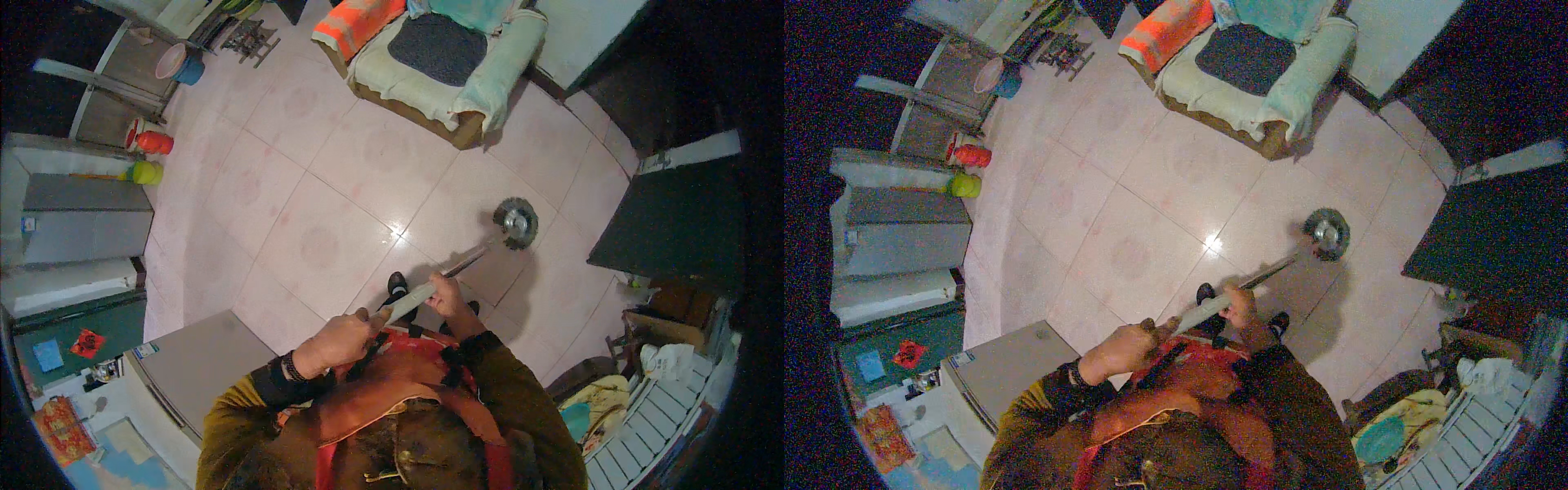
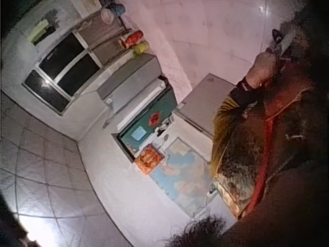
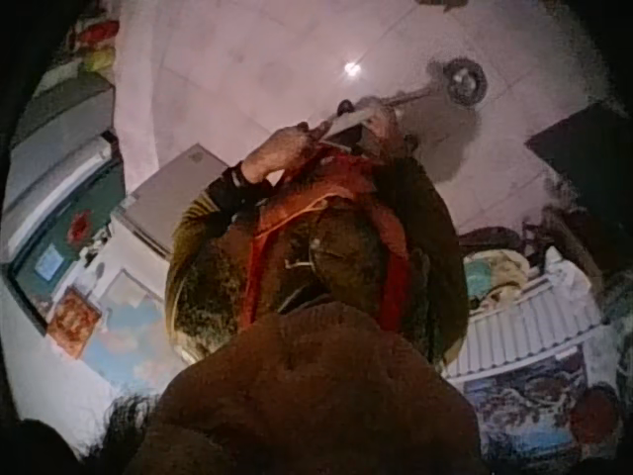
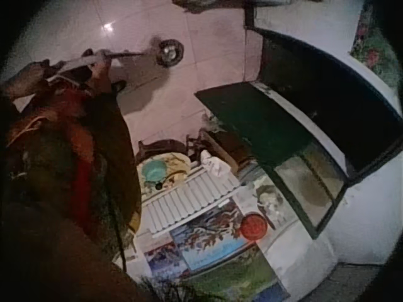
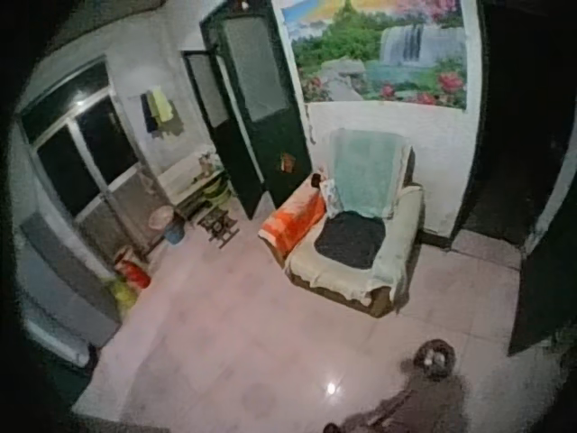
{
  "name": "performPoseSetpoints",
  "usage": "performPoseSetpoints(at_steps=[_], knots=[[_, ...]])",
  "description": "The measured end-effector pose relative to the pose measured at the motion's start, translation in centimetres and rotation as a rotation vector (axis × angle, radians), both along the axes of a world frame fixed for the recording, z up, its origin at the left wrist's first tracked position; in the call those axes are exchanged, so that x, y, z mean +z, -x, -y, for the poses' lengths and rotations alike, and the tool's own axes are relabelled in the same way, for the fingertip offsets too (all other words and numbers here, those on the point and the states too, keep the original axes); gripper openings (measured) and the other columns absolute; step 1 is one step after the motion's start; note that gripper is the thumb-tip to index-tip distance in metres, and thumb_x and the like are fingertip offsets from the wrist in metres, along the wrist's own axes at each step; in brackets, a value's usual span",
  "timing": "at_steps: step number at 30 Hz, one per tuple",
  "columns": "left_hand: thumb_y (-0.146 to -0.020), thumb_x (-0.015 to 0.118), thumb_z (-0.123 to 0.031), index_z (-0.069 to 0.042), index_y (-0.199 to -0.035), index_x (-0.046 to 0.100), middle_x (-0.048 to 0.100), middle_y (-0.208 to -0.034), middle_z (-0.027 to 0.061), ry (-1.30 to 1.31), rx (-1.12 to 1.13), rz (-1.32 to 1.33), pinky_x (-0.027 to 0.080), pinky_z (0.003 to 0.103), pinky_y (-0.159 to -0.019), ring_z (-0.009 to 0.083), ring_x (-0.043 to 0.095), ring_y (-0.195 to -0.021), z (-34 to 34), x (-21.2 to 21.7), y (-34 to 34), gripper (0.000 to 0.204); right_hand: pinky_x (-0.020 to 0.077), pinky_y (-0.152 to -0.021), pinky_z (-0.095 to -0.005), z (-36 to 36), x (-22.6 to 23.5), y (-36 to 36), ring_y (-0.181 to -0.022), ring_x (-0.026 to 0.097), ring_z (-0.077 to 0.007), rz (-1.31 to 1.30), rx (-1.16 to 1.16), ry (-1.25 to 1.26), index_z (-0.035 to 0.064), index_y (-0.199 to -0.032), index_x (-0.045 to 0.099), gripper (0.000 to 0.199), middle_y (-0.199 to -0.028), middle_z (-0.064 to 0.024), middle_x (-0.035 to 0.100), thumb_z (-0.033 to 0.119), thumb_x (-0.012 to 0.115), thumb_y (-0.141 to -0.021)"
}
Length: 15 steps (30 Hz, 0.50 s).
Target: The person mops a tiled floor using a spin mop, moving around furniture and appliances. They briefly pick up a red plastic jug, walk to another area, and return to continue mopping.
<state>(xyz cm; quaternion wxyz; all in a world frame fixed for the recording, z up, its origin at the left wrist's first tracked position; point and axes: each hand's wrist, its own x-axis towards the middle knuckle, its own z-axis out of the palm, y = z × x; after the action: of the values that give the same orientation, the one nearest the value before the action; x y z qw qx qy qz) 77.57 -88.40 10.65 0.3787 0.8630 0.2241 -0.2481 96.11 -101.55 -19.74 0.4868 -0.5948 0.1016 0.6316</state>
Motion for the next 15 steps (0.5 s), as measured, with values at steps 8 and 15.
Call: performPoseSetpoints(at_steps=[8,15], knots=[[-0.08,0.065,-0.017,-0.015,-0.139,0.04,0.058,-0.088,0.0197,-0.064,0.459,-0.24,0.049,0.046,-0.068,0.0395,0.06,-0.08,1.2,5.2,12.2,0.065,0.0448,-0.043,-0.0361,-5.7,2.1,13.0,-0.061,0.058,-0.0225,-0.334,0.268,-0.071,0.0054,-0.091,0.054,0.024,-0.079,-0.0106,0.06,0.027,0.062,-0.086],[-0.071,0.072,-0.005,-0.008,-0.136,0.046,0.057,-0.118,0.0217,0.161,1.387,-0.09,0.049,0.038,-0.082,0.0352,0.058,-0.102,8.9,7.6,18.9,0.07,0.0391,-0.033,-0.0344,-13.1,11.1,23.1,-0.044,0.055,-0.0223,-0.386,0.768,-0.015,-0.0046,-0.083,0.052,0.027,-0.065,-0.0132,0.058,0.019,0.064,-0.079]])
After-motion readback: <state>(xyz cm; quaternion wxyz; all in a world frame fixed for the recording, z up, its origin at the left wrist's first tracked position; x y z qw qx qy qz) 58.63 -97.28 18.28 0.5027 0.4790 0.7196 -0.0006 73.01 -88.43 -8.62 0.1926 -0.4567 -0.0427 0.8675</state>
